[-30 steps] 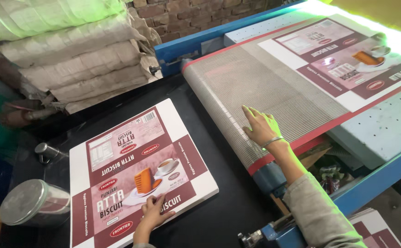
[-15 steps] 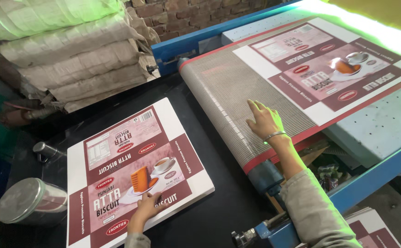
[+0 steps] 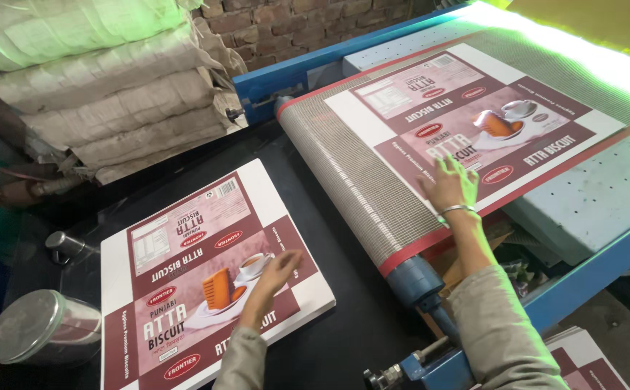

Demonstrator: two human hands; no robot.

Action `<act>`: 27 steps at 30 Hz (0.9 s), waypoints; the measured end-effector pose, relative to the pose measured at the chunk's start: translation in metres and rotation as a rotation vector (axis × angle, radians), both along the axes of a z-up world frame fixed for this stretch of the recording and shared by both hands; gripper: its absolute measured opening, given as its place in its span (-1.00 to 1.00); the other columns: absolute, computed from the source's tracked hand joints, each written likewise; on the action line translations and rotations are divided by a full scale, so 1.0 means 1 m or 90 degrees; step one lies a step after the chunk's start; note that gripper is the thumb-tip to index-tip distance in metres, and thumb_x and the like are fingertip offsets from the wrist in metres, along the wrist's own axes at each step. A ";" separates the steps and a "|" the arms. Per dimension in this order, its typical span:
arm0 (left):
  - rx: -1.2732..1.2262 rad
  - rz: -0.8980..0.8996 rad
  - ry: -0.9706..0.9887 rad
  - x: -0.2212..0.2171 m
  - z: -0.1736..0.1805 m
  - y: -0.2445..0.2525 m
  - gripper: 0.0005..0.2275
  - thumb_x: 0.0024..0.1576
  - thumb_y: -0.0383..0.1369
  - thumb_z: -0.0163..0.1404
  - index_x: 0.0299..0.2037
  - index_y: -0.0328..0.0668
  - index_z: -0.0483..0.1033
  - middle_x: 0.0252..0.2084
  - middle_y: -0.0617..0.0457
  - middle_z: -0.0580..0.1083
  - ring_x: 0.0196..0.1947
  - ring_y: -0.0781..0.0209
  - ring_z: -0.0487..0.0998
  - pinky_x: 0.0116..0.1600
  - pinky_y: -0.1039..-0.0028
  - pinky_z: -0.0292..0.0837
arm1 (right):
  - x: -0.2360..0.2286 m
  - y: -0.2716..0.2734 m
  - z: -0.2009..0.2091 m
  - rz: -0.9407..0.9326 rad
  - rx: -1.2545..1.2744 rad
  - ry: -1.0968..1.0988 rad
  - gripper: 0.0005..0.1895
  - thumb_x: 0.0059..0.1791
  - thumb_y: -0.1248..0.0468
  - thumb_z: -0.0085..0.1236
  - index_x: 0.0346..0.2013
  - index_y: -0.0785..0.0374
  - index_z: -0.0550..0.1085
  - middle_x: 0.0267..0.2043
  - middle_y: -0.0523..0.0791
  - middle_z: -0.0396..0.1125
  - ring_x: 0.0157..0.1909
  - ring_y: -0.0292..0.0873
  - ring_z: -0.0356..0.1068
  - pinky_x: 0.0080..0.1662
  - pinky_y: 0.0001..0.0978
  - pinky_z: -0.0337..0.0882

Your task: The person repeatedly picks up printed cardboard boxes from a conveyor belt and stacks them on a table. The boxes are labeled 'ATTA BISCUIT' and are handled one at a time throughout the clip.

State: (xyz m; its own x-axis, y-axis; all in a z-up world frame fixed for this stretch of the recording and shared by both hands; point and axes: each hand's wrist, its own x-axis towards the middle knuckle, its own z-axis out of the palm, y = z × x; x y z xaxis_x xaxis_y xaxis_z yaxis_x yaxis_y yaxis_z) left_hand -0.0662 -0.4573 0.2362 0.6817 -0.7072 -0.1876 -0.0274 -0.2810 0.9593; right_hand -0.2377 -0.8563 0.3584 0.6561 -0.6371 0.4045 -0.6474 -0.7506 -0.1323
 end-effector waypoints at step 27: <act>-0.003 0.390 -0.089 0.068 0.009 0.226 -0.45 0.21 -0.32 0.13 0.41 -0.25 0.29 0.22 0.00 0.29 0.23 0.17 0.28 0.22 0.36 0.16 | 0.035 0.188 -0.007 0.322 -0.211 0.331 -0.23 0.00 0.24 0.04 0.48 0.13 0.02 0.46 0.17 0.00 0.41 0.30 0.05 0.34 0.21 0.08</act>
